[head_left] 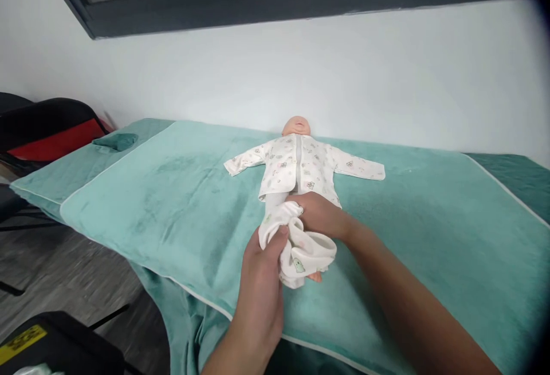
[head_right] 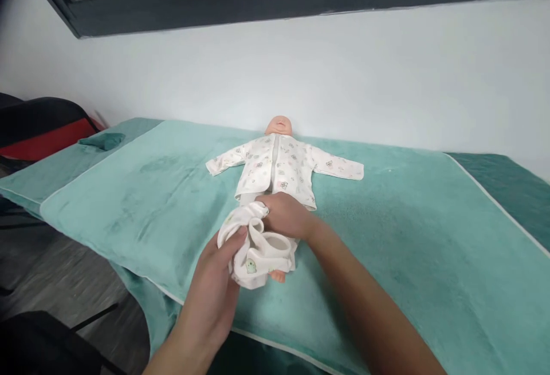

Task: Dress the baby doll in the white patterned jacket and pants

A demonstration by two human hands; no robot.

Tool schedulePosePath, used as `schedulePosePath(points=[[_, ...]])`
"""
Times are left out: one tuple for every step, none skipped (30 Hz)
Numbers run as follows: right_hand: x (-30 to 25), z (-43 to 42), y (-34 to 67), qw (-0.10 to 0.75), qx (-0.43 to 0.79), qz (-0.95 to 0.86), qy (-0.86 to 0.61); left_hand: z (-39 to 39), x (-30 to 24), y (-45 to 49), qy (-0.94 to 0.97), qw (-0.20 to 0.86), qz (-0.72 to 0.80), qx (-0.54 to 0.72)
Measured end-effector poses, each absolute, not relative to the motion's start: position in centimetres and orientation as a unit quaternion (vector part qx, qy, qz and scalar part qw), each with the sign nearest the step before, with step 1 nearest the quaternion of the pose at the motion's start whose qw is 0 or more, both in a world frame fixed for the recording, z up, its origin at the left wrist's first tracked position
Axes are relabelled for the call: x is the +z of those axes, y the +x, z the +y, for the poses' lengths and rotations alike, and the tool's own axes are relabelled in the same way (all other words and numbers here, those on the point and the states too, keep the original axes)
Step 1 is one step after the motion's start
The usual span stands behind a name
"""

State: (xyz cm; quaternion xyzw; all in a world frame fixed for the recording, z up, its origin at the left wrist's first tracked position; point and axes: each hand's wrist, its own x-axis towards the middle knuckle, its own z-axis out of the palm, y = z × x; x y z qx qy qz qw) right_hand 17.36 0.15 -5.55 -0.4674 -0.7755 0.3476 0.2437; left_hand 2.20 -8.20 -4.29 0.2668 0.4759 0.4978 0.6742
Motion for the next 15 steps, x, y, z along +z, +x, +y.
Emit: schedulePosePath(points=[[-5.4,0.1,17.2,0.210,0.323,-0.790,-0.477,-8.8,-4.4,2.3,0.243,0.673,0.479,0.509],[-5.4,0.0,17.1,0.178,0.301,-0.803,-0.483,-9.4,-4.5,2.3,0.221,0.671,0.483,0.518],[-5.4,0.0,16.9,0.152,0.283,-0.813,-0.486,-10.0,-4.8,2.4,0.200,0.669,0.486,0.526],[-5.4,0.0,16.8,0.135,0.268,-0.817,-0.493,-10.5,-5.2,2.5,0.182,0.666,0.489,0.533],[-5.4,0.0,16.6,0.125,0.256,-0.818,-0.500,-11.0,-5.7,2.6,0.165,0.663,0.492,0.540],[-5.4,0.0,16.5,0.117,0.248,-0.819,-0.505,-11.4,-6.3,2.6,0.150,0.659,0.496,0.546],[-5.4,0.0,16.5,0.112,0.243,-0.819,-0.507,-11.8,-6.9,2.6,0.139,0.655,0.501,0.548],[-5.4,0.0,16.5,0.109,0.242,-0.821,-0.505,-12.1,-7.6,2.5,0.135,0.650,0.508,0.549],[-5.5,0.0,16.6,0.108,0.243,-0.823,-0.501,-12.4,-8.2,2.4,0.135,0.643,0.515,0.550],[-5.5,0.0,16.6,0.107,0.246,-0.825,-0.497,-12.6,-8.9,2.3,0.138,0.635,0.522,0.552],[-5.5,0.0,16.7,0.104,0.251,-0.827,-0.492,-12.8,-9.4,2.1,0.139,0.625,0.528,0.558],[-5.5,0.0,16.8,0.101,0.256,-0.829,-0.487,-12.9,-9.9,1.9,0.137,0.615,0.531,0.566],[-5.5,0.1,16.8,0.098,0.259,-0.830,-0.484,-13.0,-10.2,1.6,0.132,0.605,0.534,0.576],[-5.6,0.1,16.9,0.093,0.262,-0.832,-0.480,-13.0,-10.5,1.4,0.129,0.596,0.536,0.584],[-5.6,0.1,16.9,0.088,0.262,-0.834,-0.477,-13.0,-10.8,1.1,0.129,0.590,0.539,0.588]])
